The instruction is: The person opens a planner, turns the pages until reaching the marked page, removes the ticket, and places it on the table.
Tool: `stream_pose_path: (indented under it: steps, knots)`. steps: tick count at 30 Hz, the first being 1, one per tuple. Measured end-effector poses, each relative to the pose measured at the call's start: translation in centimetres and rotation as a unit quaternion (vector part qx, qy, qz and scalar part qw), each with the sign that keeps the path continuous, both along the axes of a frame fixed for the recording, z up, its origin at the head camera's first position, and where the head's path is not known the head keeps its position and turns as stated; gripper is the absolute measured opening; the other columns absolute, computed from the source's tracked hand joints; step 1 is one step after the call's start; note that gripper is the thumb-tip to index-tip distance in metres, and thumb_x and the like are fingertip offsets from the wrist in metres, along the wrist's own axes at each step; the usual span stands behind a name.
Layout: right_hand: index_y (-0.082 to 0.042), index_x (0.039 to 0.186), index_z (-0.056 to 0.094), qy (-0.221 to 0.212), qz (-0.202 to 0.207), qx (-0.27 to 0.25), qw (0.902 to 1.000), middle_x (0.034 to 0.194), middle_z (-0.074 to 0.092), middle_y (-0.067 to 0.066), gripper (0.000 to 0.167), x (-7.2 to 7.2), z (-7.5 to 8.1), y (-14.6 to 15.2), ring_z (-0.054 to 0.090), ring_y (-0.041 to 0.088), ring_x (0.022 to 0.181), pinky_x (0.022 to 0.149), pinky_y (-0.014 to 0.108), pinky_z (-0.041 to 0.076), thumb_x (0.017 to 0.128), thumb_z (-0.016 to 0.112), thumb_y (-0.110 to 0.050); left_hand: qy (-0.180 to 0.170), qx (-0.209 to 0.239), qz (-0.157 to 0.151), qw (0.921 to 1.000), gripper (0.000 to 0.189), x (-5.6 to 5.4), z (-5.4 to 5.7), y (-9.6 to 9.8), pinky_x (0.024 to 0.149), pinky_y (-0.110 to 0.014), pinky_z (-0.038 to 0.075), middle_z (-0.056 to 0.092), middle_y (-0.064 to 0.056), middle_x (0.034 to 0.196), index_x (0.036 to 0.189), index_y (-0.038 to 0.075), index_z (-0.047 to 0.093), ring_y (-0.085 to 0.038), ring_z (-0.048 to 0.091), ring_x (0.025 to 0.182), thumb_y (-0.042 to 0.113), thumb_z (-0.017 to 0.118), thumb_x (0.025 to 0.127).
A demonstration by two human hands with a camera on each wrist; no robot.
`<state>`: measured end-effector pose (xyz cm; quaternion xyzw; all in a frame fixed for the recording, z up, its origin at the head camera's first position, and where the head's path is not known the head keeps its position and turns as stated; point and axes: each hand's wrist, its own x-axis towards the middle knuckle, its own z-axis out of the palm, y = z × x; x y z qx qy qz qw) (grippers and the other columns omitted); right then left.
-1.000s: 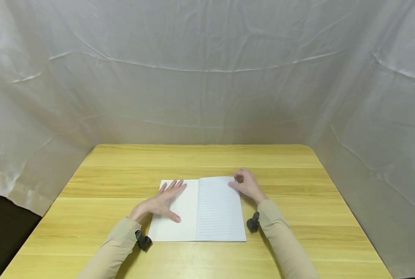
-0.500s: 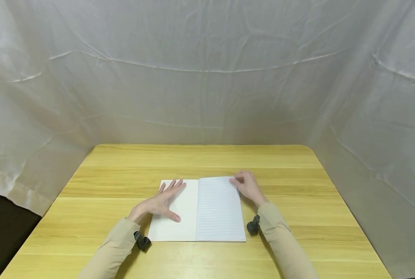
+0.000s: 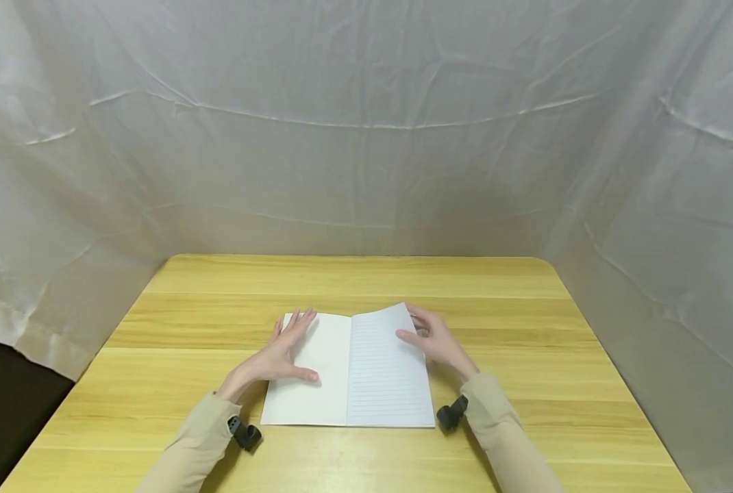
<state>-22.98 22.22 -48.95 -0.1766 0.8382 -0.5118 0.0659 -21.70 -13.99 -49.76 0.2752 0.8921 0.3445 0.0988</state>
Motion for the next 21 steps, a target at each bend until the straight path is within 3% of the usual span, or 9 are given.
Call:
stream_pose_path:
  steps: [3,10,16,21]
  knots:
    - [0.0,0.157,0.029,-0.024,0.02,-0.037,0.9988,0.148,0.051,0.027,0.071,0.7,0.3,-0.2,0.053,0.044,0.134,0.107,0.044,0.051,0.099,0.065,-0.019,0.016,0.004,0.016,0.9997,0.126,0.2,0.2,0.1,0.122,-0.068,-0.012,0.005,-0.022,0.169,0.162,0.004,0.007,-0.046,-0.005,0.156,0.042,0.089,0.073]
    - [-0.003,0.156,0.033,-0.019,0.05,-0.073,0.9959,0.154,0.044,0.026,0.066,1.8,0.9,-0.6,0.05,0.044,0.137,0.108,0.031,0.05,0.1,0.063,-0.017,0.053,0.01,0.048,0.9974,0.127,0.5,0.7,0.3,0.123,-0.069,-0.007,0.006,-0.02,0.169,0.162,0.004,0.007,-0.045,-0.001,0.157,0.042,0.089,0.073]
    - [-0.001,0.152,0.042,-0.006,0.062,-0.078,0.995,0.156,0.043,0.023,0.054,2.5,1.5,-1.0,0.046,0.043,0.14,0.105,0.011,0.044,0.103,0.057,-0.018,0.04,0.042,0.062,0.9963,0.124,1.0,1.1,0.4,0.124,-0.067,-0.008,0.006,-0.016,0.17,0.161,0.002,0.01,-0.043,-0.001,0.157,0.039,0.09,0.073]
    - [-0.002,0.15,0.045,-0.015,0.083,-0.081,0.9931,0.156,0.044,0.022,0.046,3.1,2.1,-1.5,0.044,0.043,0.142,0.108,0.017,0.046,0.107,0.047,-0.019,0.013,0.074,0.073,0.9945,0.125,1.5,1.6,0.7,0.126,-0.064,-0.008,0.006,-0.016,0.171,0.163,0.01,0.007,-0.04,-0.002,0.158,0.04,0.089,0.074]
